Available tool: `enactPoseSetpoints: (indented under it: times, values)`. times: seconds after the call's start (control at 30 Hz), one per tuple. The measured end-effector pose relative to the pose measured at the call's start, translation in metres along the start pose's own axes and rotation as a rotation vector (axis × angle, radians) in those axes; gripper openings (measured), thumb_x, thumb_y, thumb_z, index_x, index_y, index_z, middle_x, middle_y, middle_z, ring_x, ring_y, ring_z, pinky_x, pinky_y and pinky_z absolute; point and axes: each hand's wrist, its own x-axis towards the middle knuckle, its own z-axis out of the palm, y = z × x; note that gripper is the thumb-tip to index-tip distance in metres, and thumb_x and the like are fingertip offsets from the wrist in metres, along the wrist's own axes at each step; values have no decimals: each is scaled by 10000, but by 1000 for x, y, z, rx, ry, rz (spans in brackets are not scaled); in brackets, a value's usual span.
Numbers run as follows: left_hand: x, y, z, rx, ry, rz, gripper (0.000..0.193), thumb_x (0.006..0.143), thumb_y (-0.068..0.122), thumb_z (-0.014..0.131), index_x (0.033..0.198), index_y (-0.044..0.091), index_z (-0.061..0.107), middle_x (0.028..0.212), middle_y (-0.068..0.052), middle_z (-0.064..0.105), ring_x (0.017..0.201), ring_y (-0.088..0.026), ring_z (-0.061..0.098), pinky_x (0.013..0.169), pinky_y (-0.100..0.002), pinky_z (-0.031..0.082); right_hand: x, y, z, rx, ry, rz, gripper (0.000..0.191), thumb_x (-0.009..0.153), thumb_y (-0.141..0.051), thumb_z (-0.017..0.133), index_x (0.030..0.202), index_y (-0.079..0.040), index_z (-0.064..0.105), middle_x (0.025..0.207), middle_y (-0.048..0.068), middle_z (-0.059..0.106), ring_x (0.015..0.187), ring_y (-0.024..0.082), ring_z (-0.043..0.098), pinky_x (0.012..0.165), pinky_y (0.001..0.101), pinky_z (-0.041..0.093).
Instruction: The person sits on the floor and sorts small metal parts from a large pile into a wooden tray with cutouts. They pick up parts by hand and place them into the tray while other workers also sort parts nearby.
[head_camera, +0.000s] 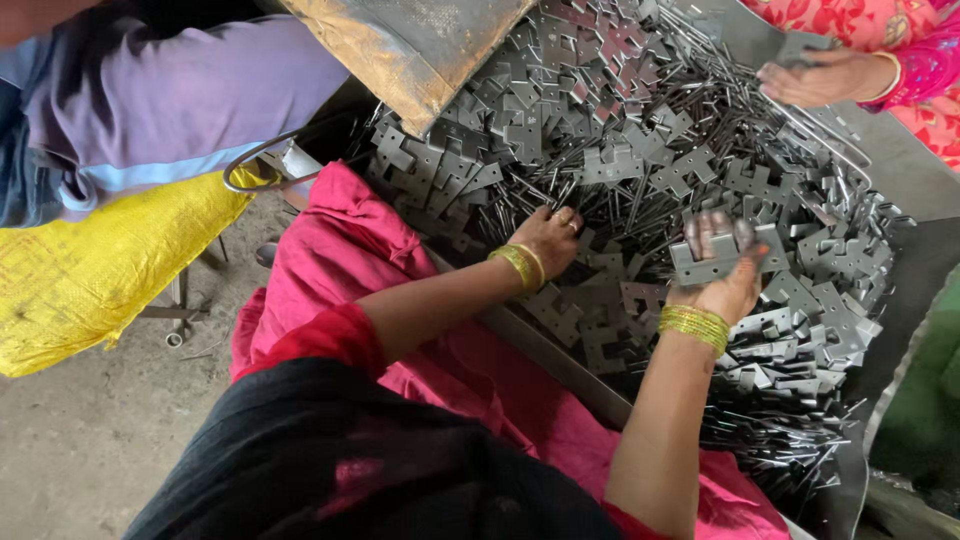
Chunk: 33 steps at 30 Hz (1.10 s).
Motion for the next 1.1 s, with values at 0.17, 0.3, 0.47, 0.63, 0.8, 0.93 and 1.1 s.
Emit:
enactPoseSetpoints:
  times: [0.17,0.3,0.47,0.63,0.8,0.93,1.1]
  values:
    - [3,-17,-10,-443,194,-21,123,904,204,677,982,184,771,1164,-39,724,1030,-224,687,924,-368,555,2,22,-13,-773,92,54,275,927,-324,746,1067,-88,753,1037,109,790,857,288,721,790,489,613]
    - [-34,-53,-4,-969,791,-112,154,905,169,736,1057,145,744,1016,-47,762,895,-219,759,776,-318,599,51,78,-9,-1886,-115,-307,347,818,-275,864,1012,-12,746,1018,177,738,898,341,718,831,468,572]
    - [-15,-63,11,-472,210,-515,200,1013,175,516,1112,175,691,1006,-79,768,826,-240,746,728,-343,592,80,113,-9,-2252,-218,-364,291,694,-167,865,932,-26,775,1107,197,706,986,384,697,820,449,574]
    - [92,-33,4,-19,479,-501,255,882,231,484,1007,149,690,1332,-88,641,1219,-240,566,910,-410,475,35,42,-28,-2057,-116,-274,415,847,-336,891,1027,1,729,1038,232,707,974,428,690,848,485,547]
    - [115,-24,-8,-263,366,-615,232,897,198,610,1095,130,709,1264,-98,686,1225,-283,604,968,-445,489,-21,-14,-31,-1380,-116,-525,372,838,-275,879,1063,-16,737,1029,165,745,931,339,721,844,420,587]
    - [69,-37,-35,-676,318,-534,365,849,306,780,1143,101,712,1066,-157,757,1053,-306,722,980,-449,524,-36,-2,-23,-285,90,-102,371,772,-236,896,1003,-67,660,950,72,731,856,259,769,801,446,689]
    - [4,-41,-51,-1104,534,-745,316,769,232,855,1065,133,808,939,-133,774,860,-263,736,827,-380,555,-37,51,-21,210,164,208,344,867,-363,763,982,-55,661,950,179,774,875,304,770,835,430,656]
